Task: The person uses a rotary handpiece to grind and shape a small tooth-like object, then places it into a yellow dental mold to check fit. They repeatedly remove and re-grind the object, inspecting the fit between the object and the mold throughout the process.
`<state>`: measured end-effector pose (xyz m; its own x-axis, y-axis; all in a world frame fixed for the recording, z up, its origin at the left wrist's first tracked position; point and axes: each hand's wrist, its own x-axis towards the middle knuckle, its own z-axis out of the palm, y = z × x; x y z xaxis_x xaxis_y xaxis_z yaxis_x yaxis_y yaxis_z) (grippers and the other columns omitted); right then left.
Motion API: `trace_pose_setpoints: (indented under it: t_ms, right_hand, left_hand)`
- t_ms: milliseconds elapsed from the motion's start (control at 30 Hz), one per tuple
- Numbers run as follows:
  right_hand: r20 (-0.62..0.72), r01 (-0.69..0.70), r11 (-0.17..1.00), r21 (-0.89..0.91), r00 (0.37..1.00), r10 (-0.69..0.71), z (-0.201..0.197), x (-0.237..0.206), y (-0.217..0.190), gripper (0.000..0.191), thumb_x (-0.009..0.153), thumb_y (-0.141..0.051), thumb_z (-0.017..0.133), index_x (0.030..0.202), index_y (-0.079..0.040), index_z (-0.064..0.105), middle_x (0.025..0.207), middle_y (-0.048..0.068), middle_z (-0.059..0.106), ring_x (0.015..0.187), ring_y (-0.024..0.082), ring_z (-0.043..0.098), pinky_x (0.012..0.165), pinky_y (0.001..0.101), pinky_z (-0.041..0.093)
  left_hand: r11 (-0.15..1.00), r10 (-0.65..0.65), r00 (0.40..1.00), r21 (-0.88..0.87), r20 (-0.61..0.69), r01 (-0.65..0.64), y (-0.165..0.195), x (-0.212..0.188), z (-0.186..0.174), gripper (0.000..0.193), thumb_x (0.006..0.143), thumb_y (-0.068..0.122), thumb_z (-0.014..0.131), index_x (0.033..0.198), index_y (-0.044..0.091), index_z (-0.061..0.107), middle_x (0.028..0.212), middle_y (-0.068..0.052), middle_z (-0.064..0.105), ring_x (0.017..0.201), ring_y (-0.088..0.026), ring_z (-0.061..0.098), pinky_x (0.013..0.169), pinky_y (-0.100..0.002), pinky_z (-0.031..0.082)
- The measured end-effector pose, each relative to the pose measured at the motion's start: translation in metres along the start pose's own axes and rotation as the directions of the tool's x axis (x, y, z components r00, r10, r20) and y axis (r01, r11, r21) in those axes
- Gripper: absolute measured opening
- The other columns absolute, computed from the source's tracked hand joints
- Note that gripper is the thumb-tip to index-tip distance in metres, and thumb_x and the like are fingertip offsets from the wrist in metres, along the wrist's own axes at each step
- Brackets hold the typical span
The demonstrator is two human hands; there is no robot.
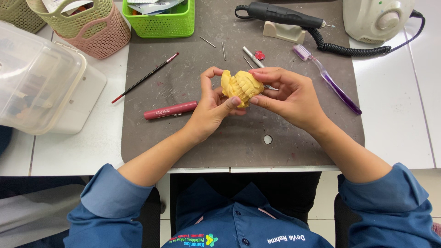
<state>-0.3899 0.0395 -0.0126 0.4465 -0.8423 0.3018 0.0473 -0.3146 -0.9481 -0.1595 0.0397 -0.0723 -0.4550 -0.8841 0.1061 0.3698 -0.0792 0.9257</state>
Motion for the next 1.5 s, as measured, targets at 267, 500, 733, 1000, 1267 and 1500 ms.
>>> trace_pose_setpoints:
  t_ms: [267,500,733,1000,1267,1500]
  right_hand:
    - [0.043,0.116,0.993,-0.008,0.992,-0.115,-0.002,-0.001,-0.001,0.039,0.09,0.012,0.075,0.125,0.002,0.061,0.148,0.021,0.053,0.14,0.03,0.058,0.117,0.0427,0.05]
    - [0.062,0.191,0.981,-0.012,0.98,-0.19,0.003,-0.002,-0.001,0.035,0.091,0.012,0.075,0.119,-0.001,0.059,0.147,0.02,0.054,0.143,0.031,0.057,0.119,0.0446,0.051]
    - [0.062,0.187,0.982,-0.001,0.98,-0.187,0.007,0.001,-0.001,0.034,0.091,0.012,0.073,0.119,-0.003,0.06,0.149,0.022,0.054,0.143,0.033,0.057,0.116,0.0463,0.052]
    - [-0.001,0.267,0.92,-0.287,0.96,-0.279,0.021,0.005,-0.011,0.042,0.086,0.005,0.082,0.123,-0.005,0.065,0.14,0.018,0.062,0.135,0.026,0.063,0.116,0.0395,0.057]
    - [0.028,0.149,0.839,-0.523,0.987,-0.157,0.025,0.004,-0.017,0.031,0.107,-0.015,0.065,0.137,-0.011,0.071,0.119,0.009,0.067,0.106,0.016,0.064,0.093,0.0292,0.053]
    - [0.117,0.128,0.85,-0.511,0.99,-0.079,0.009,0.008,-0.018,0.037,0.1,-0.016,0.071,0.137,-0.011,0.069,0.11,0.008,0.067,0.099,0.015,0.064,0.087,0.0275,0.053]
  left_hand:
    - [0.995,0.089,0.996,0.05,0.022,-0.09,0.011,-0.007,0.0,0.074,0.101,0.017,0.073,0.151,0.019,0.018,0.135,-0.021,0.062,0.123,-0.025,0.064,0.105,-0.04,0.055]
    - [0.936,0.237,0.968,0.249,0.083,-0.25,0.021,-0.014,-0.002,0.076,0.102,0.011,0.076,0.155,0.019,0.022,0.147,-0.018,0.054,0.136,-0.025,0.06,0.111,-0.041,0.056]
    - [0.906,0.308,0.944,0.268,0.115,-0.328,0.024,-0.018,-0.001,0.075,0.103,0.011,0.075,0.155,0.018,0.021,0.159,-0.016,0.047,0.145,-0.028,0.058,0.112,-0.042,0.056]
    - [0.956,0.235,0.972,0.171,0.027,-0.237,0.026,-0.024,-0.001,0.074,0.104,0.018,0.069,0.157,0.016,0.017,0.149,-0.015,0.042,0.132,-0.027,0.06,0.108,-0.043,0.059]
    - [0.943,-0.23,0.973,-0.243,0.012,0.226,0.019,-0.013,0.002,0.064,0.103,0.048,0.05,0.149,0.008,0.032,0.135,-0.017,0.056,0.12,-0.027,0.066,0.099,-0.043,0.06]
    - [0.911,-0.299,0.954,-0.294,0.011,0.289,0.016,-0.011,0.002,0.062,0.102,0.049,0.051,0.142,0.003,0.04,0.129,-0.02,0.06,0.109,-0.026,0.069,0.091,-0.035,0.062]
